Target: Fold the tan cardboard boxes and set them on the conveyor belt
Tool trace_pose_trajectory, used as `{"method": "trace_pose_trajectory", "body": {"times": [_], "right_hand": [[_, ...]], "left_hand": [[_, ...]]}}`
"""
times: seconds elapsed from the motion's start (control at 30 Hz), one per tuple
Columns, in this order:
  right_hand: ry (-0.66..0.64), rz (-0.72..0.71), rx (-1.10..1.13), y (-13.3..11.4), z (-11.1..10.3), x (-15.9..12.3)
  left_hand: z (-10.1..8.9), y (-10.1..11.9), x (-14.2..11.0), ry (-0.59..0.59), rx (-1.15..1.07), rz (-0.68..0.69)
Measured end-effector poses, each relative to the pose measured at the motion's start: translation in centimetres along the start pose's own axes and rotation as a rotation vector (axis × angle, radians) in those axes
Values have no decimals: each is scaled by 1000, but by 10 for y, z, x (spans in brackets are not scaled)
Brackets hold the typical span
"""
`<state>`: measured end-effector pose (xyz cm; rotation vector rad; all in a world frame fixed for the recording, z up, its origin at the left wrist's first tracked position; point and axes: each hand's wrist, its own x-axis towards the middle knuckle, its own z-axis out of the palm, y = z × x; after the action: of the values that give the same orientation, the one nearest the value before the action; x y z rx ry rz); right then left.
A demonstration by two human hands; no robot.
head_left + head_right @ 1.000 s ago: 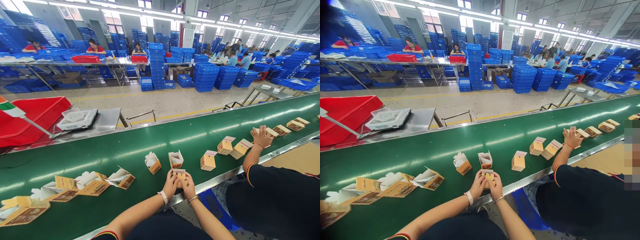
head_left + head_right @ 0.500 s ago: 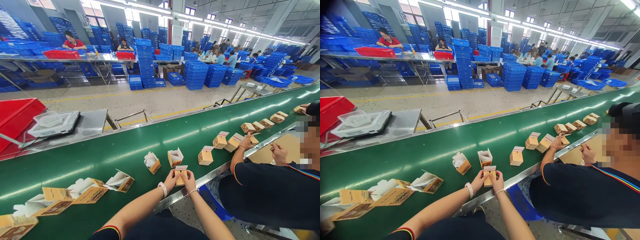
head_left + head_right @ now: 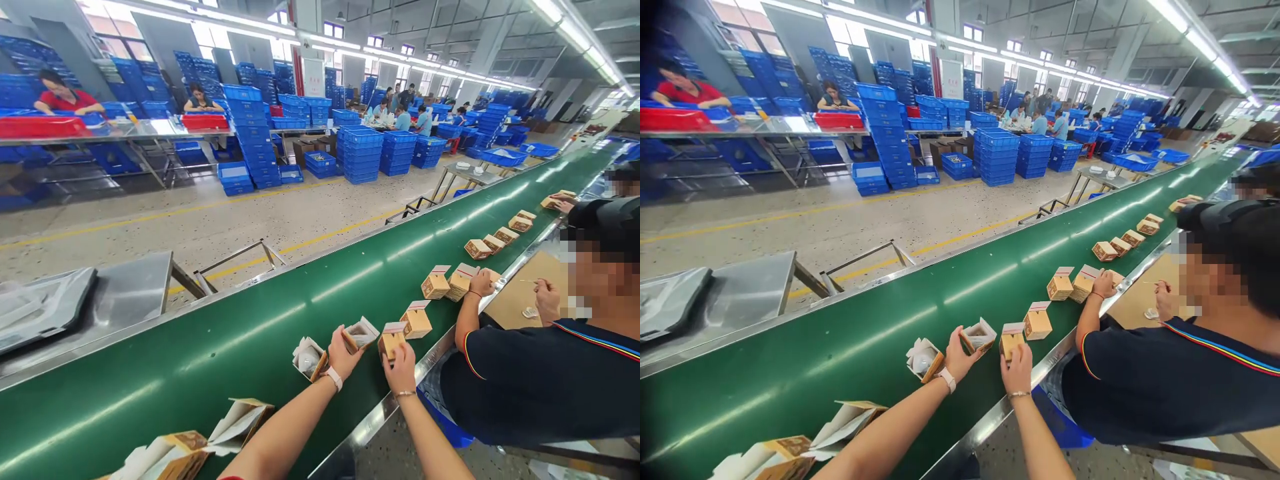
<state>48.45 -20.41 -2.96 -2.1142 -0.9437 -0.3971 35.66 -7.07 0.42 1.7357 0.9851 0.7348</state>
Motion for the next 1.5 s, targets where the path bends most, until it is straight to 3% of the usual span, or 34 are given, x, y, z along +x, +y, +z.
{"method": "trace_pose_trajectory", "body": {"times": [0.07,0.13,0.23,0.33,0.4,0.47,0.6,0.7,0.87,1.0,1.1,1.2,1.33,1.5], "right_hand": [[-7,25,41,1,4,19],[7,32,52,-6,3,18],[10,-25,102,-21,-6,-26],[-165,-134,238,-28,-15,-75],[-285,-209,340,-26,-15,-83],[-331,-249,420,-22,-10,-66],[-470,-253,463,-18,1,1],[-591,-237,473,-17,1,39],[-731,-269,596,-4,-12,44],[-543,24,674,2,-10,22],[-359,217,625,3,-1,13],[-252,366,577,5,7,12],[-269,490,522,11,15,13],[-264,459,555,16,24,17]], "left_hand": [[4,-5,-11,37,-15,23],[7,-11,-28,47,-31,58],[10,-17,-51,25,-25,55],[9,-20,-63,37,-19,26],[5,-21,-65,15,-16,76],[0,-22,-64,-62,30,167],[-9,-15,-53,-259,202,281],[-5,-2,-39,-281,261,272],[11,11,-27,-264,172,353],[21,6,-38,-258,30,322],[33,-4,-48,-66,-91,274],[51,-9,-47,94,-202,52],[66,-4,-32,-7,-351,-244],[71,8,-12,-75,-348,-314]]}}
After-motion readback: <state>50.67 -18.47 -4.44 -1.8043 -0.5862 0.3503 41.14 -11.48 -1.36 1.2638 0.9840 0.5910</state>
